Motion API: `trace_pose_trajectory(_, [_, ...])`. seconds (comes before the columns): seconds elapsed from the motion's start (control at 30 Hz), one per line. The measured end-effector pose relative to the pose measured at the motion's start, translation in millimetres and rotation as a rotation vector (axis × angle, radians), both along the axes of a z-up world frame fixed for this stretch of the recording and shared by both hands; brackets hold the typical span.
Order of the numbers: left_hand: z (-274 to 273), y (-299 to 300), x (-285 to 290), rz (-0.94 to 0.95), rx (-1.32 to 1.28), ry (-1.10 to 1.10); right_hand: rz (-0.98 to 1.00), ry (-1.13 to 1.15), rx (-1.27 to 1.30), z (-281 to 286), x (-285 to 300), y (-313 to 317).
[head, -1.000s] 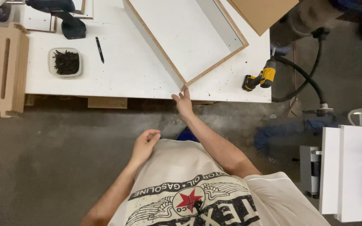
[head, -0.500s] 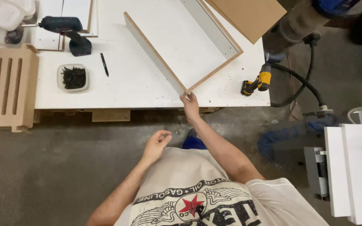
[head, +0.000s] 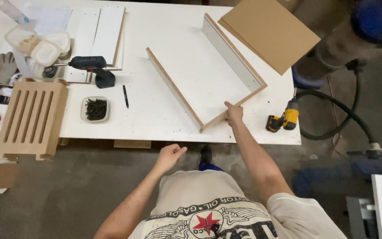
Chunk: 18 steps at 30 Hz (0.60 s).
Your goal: Assembling a wooden drawer structure by aligning panels and fastening them with screws using a power drill.
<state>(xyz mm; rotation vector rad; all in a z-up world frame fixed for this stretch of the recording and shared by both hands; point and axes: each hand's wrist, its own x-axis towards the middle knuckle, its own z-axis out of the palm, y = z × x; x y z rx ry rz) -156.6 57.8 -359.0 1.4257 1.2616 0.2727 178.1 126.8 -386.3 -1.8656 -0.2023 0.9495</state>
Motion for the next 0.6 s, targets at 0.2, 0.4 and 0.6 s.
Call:
trace_pose_trajectory(0.2, [19.8, 78.3, 28.1, 0.162, -0.047, 0.030, -0.033, 0.029, 0.043, -49.7, 25.1, 10.9])
trace_pose_trajectory(0.4, [61.9, 158.3, 18.1, 0.560, -0.022, -0.126, 0.058, -0.080, 0.035, -10.0, 81.8, 21.6])
trace_pose_trajectory(0.6, [105.7, 193.3, -15.5, 0.836, -0.155, -0.472, 0.214, -0.356, 0.097, 29.6, 173.3, 74.5])
